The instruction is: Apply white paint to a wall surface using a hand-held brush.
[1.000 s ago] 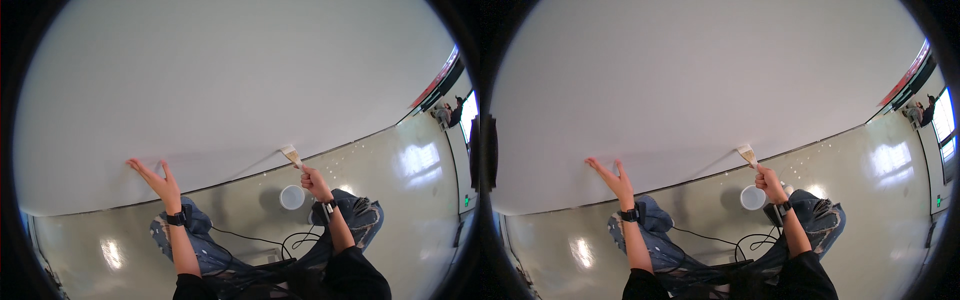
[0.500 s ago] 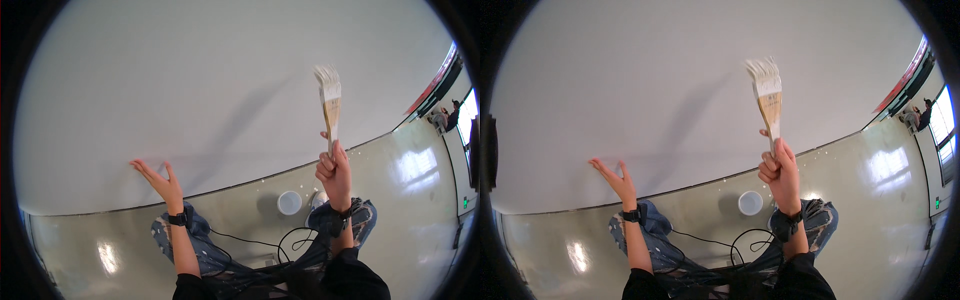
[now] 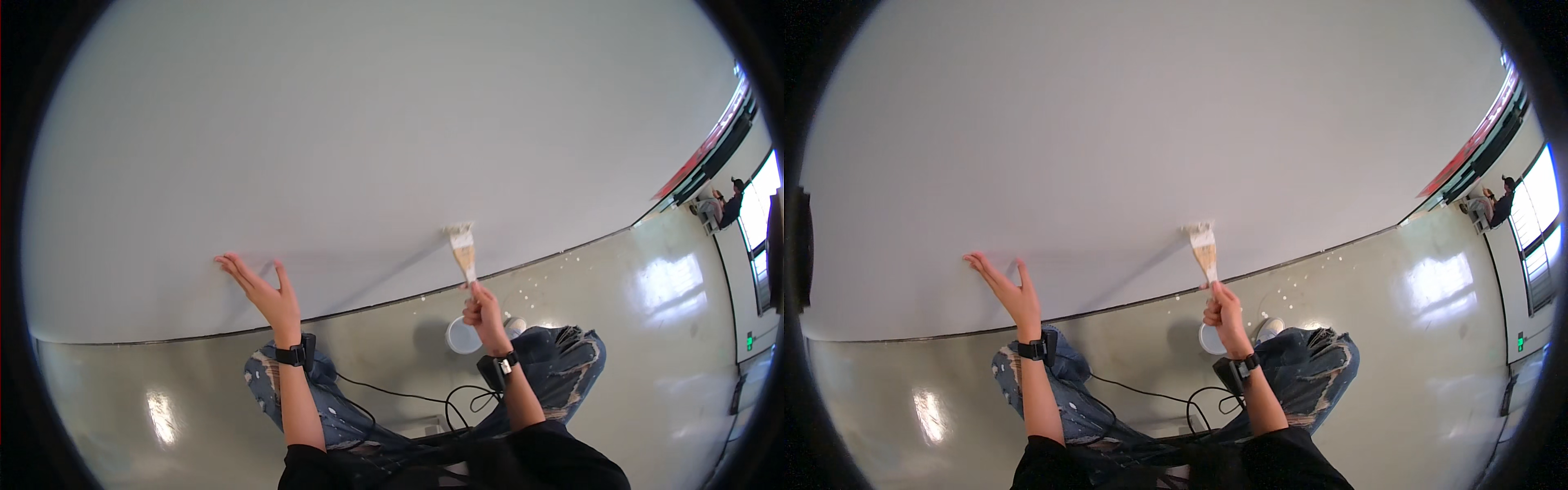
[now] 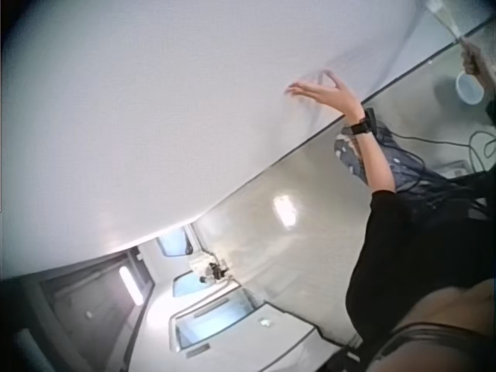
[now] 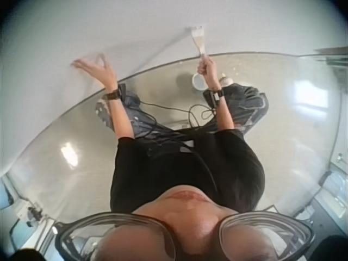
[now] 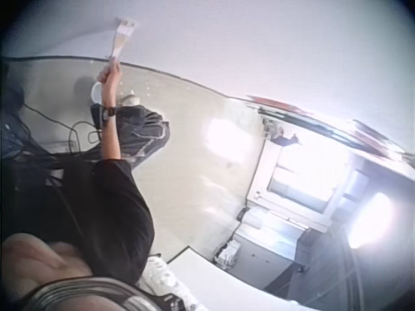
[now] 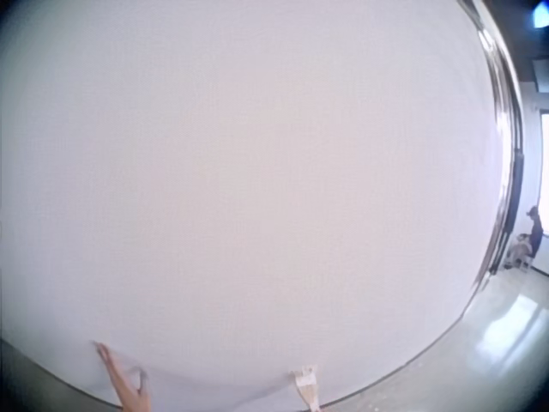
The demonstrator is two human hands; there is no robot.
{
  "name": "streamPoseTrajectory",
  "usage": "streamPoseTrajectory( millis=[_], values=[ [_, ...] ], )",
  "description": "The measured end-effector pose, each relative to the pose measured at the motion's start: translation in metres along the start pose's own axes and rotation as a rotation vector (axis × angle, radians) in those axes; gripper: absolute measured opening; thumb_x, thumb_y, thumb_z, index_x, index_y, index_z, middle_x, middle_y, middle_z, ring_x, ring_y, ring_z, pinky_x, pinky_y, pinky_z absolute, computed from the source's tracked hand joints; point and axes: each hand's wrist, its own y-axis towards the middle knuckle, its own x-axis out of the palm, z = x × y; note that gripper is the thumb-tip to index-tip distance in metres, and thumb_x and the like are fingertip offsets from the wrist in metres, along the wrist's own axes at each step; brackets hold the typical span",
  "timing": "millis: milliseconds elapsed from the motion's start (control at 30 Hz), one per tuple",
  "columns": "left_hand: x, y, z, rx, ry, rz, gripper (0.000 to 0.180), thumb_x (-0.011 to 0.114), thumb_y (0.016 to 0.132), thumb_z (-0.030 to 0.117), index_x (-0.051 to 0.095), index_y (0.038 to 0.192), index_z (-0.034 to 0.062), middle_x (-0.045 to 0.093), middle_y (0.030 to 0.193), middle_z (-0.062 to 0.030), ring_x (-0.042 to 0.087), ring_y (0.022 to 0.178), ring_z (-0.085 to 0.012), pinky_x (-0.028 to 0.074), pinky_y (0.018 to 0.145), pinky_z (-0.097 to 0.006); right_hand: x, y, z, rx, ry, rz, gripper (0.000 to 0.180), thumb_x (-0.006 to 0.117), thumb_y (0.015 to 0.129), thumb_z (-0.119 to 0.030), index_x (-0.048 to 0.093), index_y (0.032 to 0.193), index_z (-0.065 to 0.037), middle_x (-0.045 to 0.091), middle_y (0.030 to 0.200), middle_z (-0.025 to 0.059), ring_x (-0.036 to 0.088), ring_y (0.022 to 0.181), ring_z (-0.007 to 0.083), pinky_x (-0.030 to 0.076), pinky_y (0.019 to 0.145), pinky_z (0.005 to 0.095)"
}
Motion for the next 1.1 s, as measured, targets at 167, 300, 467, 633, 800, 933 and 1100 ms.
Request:
streamPoseTrajectory(
  millis=[167, 300, 467, 633, 800, 933, 1100],
  values=[
    [0.001, -0.003, -0.006, 0.002, 0.007, 0.023, 0.077, 0.057, 0.092, 0.019, 0.011, 0.151, 0.0029, 0.004, 0.157, -0.0226, 0.007, 0.144, -0.0445, 0.016, 0.115, -0.05, -0.019, -0.017, 0.053, 0.256, -0.03, 0.176, 0.026, 0.048, 0.099, -0.031, 0.053, 0.093, -0.006, 0.019, 0.053, -0.0088, 0.018, 0.04, 0.0044, 0.015, 0.04, 0.0242],
    [-0.005, -0.002, -0.003, -0.026, -0.004, 0.021, 0.077, 0.058, 0.091, 0.019, 0.012, 0.151, 0.0027, 0.005, 0.157, -0.0225, 0.008, 0.144, -0.0453, 0.018, 0.114, -0.051, 0.047, -0.056, 0.019, 0.126, -0.038, 0.198, 0.027, 0.05, 0.098, -0.032, 0.053, 0.09, -0.007, 0.019, 0.052, -0.0086, 0.018, 0.039, 0.0045, 0.014, 0.04, 0.0243],
    [-0.004, -0.001, 0.005, -0.005, -0.059, 0.021, 0.079, 0.06, 0.091, 0.017, 0.011, 0.151, 0.0039, 0.005, 0.158, -0.021, 0.007, 0.144, -0.0436, 0.015, 0.116, -0.049, 0.138, -0.08, -0.087, -0.359, -0.061, 0.062, 0.032, 0.049, 0.1, -0.036, 0.052, 0.088, -0.006, 0.02, 0.053, -0.0084, 0.016, 0.042, 0.0032, 0.013, 0.041, 0.0242],
    [-0.007, 0.002, 0.006, 0.012, -0.018, 0.028, 0.078, 0.059, 0.09, 0.018, 0.013, 0.151, 0.0027, 0.007, 0.158, -0.0215, 0.01, 0.143, -0.046, 0.023, 0.113, -0.051, 0.173, -0.049, -0.139, -0.456, -0.119, -0.111, 0.034, 0.046, 0.101, -0.038, 0.052, 0.089, -0.006, 0.021, 0.056, -0.0078, 0.016, 0.044, 0.0033, 0.013, 0.041, 0.0235],
    [-0.012, 0.008, 0.013, 0.008, 0.0, 0.033, 0.08, 0.061, 0.089, 0.02, 0.014, 0.151, 0.0029, 0.008, 0.157, -0.0214, 0.012, 0.143, -0.0462, 0.025, 0.111, -0.051, 0.142, -0.042, -0.098, -0.22, -0.082, -0.122, 0.039, 0.047, 0.1, -0.043, 0.047, 0.083, -0.008, 0.024, 0.057, -0.0068, 0.018, 0.044, 0.0047, 0.014, 0.042, 0.0236],
    [-0.01, 0.008, 0.015, 0.03, 0.006, 0.049, 0.081, 0.062, 0.089, 0.021, 0.013, 0.151, 0.0033, 0.008, 0.157, -0.0212, 0.012, 0.142, -0.0466, 0.026, 0.111, -0.051, 0.105, -0.041, -0.052, -0.035, -0.075, -0.069, 0.038, 0.049, 0.099, -0.042, 0.044, 0.079, -0.01, 0.023, 0.057, -0.0065, 0.017, 0.044, 0.0052, 0.014, 0.043, 0.0241],
    [-0.016, 0.01, 0.024, 0.001, -0.004, 0.057, 0.081, 0.062, 0.089, 0.021, 0.013, 0.151, 0.0032, 0.008, 0.157, -0.0216, 0.011, 0.142, -0.0475, 0.025, 0.111, -0.051, 0.048, -0.035, -0.002, 0.266, -0.006, -0.101, 0.038, 0.049, 0.099, -0.04, 0.04, 0.075, -0.011, 0.02, 0.057, -0.0067, 0.017, 0.045, 0.0062, 0.015, 0.043, 0.0247]
  ],
)
